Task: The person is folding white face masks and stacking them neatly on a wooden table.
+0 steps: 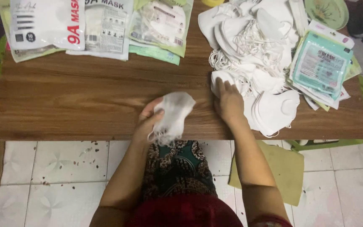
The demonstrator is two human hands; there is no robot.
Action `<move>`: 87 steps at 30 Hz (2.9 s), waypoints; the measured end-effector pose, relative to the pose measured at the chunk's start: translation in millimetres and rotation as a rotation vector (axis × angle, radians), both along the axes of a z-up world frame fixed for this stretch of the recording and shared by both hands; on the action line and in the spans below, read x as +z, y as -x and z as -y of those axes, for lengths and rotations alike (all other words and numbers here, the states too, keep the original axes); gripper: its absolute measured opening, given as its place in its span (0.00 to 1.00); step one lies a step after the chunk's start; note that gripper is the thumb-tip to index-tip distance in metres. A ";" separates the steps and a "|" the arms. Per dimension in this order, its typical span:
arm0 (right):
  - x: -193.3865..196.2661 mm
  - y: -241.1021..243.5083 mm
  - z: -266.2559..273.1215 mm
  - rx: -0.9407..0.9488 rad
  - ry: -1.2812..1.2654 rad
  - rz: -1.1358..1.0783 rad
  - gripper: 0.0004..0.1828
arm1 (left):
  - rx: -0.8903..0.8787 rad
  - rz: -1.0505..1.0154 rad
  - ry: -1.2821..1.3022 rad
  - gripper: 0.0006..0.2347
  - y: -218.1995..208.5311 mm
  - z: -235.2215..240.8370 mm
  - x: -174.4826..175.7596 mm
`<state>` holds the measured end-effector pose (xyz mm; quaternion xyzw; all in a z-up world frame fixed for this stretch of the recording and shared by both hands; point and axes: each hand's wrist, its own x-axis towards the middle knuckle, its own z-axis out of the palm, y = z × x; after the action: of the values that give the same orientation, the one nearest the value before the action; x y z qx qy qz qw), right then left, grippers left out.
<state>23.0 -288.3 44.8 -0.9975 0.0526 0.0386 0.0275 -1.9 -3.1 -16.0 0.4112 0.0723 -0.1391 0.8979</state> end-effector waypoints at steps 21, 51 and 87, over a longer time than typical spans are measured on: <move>30.5 8.3 74.3 -0.042 -0.418 0.392 0.24 | 0.072 0.149 -0.156 0.11 11.9 13.6 9.2; 29.1 10.9 34.2 -0.029 -0.058 0.295 0.33 | 0.186 0.631 -0.573 0.12 12.7 30.1 -23.0; 36.1 28.4 28.9 -0.141 -0.487 0.267 0.39 | -0.050 0.163 -0.418 0.08 -0.4 12.7 -7.6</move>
<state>-5.4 -317.2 80.9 -0.9516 0.1069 -0.0835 0.2757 -1.5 -15.8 -23.6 0.5999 0.0165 -0.1094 0.7924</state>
